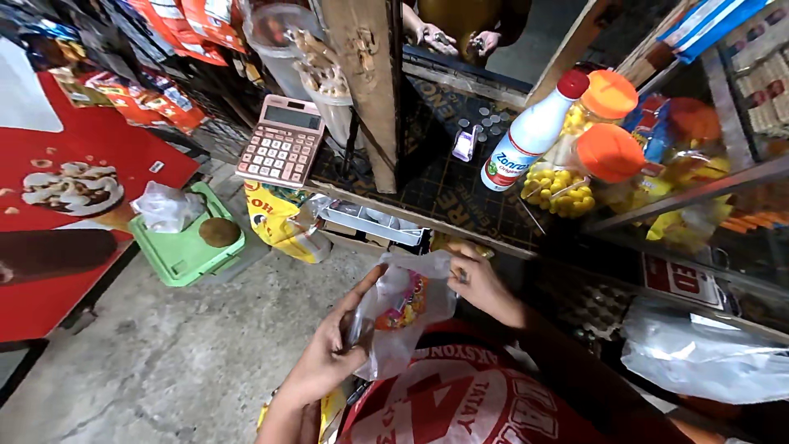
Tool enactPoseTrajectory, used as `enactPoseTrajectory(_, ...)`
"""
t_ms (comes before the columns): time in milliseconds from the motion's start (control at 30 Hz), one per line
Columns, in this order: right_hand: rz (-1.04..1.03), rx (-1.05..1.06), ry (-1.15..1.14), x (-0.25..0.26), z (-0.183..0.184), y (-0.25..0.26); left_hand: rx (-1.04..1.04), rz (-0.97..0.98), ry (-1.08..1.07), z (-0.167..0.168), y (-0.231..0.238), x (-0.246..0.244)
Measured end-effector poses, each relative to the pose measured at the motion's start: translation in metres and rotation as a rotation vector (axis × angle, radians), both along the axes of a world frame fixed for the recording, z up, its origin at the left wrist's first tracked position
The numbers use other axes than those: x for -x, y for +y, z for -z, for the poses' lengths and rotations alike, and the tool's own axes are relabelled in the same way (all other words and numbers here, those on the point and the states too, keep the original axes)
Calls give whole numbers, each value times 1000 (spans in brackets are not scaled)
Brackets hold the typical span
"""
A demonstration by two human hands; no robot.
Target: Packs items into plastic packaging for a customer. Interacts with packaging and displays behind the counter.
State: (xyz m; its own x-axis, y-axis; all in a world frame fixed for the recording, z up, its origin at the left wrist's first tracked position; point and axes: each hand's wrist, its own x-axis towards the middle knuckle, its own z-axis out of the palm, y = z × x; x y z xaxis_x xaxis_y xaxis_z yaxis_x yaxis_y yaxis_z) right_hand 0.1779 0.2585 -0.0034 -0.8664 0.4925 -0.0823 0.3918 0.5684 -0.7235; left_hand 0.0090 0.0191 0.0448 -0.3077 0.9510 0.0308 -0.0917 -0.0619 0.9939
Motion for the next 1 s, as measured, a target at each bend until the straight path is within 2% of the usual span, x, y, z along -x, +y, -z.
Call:
enactPoseTrajectory(100, -24, 434, -26, -1, -7, -5, 3, -36, -11, 2, -2, -1)
enactPoseTrajectory(233, -133, 726, 167, 3, -42, -26, -9, -79, -31, 8, 1, -4)
enactPoseTrajectory(300, -282, 710, 261, 6, -50, -39, -3, -90, -65, 11, 5, -7)
enactPoseTrajectory(367, -414, 577, 319, 11, -47, -52, 24, -95, -77, 12, 9, -10)
enactPoseTrajectory(433, -439, 418, 245, 16, -46, -65, 37, -103, -109, 14, 13, -12)
enactPoseTrajectory(500, -404, 362, 203, 20, -41, -74, 48, -118, -126, 13, 17, -13)
enactPoseTrajectory(700, -389, 432, 379, 21, -53, -75, 37, -159, -142, 9, 23, -8)
enactPoseTrajectory(867, -322, 672, 442, 25, -88, -76, 24, -147, -226, -1, 28, -7)
enactPoseTrajectory(1000, -332, 634, 588, 32, -117, -69, -34, -88, -316, -8, 32, -7)
